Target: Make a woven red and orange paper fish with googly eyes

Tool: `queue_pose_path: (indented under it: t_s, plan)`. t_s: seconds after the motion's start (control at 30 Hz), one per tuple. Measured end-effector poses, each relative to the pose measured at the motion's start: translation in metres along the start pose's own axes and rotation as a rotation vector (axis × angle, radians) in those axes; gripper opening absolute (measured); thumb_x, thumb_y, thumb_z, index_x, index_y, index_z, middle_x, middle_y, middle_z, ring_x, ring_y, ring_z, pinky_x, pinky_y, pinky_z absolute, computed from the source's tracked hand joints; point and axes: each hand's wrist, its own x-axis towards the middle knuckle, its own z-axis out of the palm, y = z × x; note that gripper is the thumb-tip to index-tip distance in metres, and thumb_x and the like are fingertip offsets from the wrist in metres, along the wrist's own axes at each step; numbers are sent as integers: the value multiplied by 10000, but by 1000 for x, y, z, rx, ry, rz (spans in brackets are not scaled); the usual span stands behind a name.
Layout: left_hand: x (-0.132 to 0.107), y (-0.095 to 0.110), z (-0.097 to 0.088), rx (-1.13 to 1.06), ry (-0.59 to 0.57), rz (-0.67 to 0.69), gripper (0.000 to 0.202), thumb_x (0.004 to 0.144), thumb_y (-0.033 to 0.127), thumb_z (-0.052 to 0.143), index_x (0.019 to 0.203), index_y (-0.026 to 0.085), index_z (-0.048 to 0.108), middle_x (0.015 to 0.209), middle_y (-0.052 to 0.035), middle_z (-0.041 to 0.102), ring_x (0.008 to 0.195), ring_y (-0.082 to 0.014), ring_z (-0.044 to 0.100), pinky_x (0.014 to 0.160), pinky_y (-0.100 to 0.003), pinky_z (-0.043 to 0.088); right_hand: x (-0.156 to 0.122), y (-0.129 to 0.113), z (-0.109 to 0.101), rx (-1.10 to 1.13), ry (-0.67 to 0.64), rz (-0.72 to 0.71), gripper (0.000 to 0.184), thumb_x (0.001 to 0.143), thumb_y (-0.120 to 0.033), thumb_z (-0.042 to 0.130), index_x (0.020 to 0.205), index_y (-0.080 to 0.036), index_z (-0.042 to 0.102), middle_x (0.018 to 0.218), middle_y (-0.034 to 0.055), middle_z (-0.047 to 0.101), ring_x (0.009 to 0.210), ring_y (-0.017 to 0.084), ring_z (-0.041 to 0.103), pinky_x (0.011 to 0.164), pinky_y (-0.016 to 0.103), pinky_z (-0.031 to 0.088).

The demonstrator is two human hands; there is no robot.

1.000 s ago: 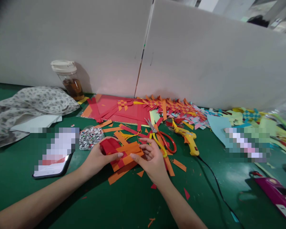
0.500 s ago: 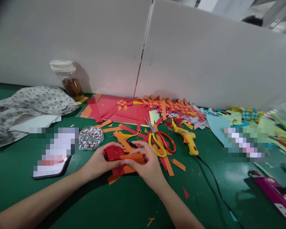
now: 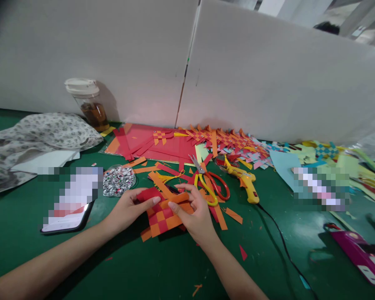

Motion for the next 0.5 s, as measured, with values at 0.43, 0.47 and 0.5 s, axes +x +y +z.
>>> queue_pose_path:
  t_s: [0.43, 0.47, 0.5]
  plan:
    - [5, -4, -1, -162, -2, -47, 369, 664, 257, 717, 980, 166, 548, 728, -9, 683, 699, -158, 652, 731, -313, 490, 4, -8, -8, -182, 22, 14, 439, 662, -399, 710, 998, -212, 498, 684, -23, 574, 640, 149, 577, 643, 293, 474]
    - [4, -4, -1, -151, -11, -51, 358, 668, 256, 714, 972, 165, 549, 729, -10, 683, 698, -159, 652, 733, -313, 488, 4, -7, -9, -186, 21, 21, 446, 658, -404, 710, 1000, -211, 497, 708, -18, 574, 646, 149, 578, 630, 287, 473]
    - [4, -3, -1, -142, -14, -55, 349, 670, 256, 711, 965, 163, 551, 731, -12, 684, 695, -158, 652, 733, -313, 486, 5, -6, -9, -191, 19, 25, 458, 652, -408, 712, 1005, -211, 497, 740, -9, 579, 663, 153, 584, 622, 285, 474]
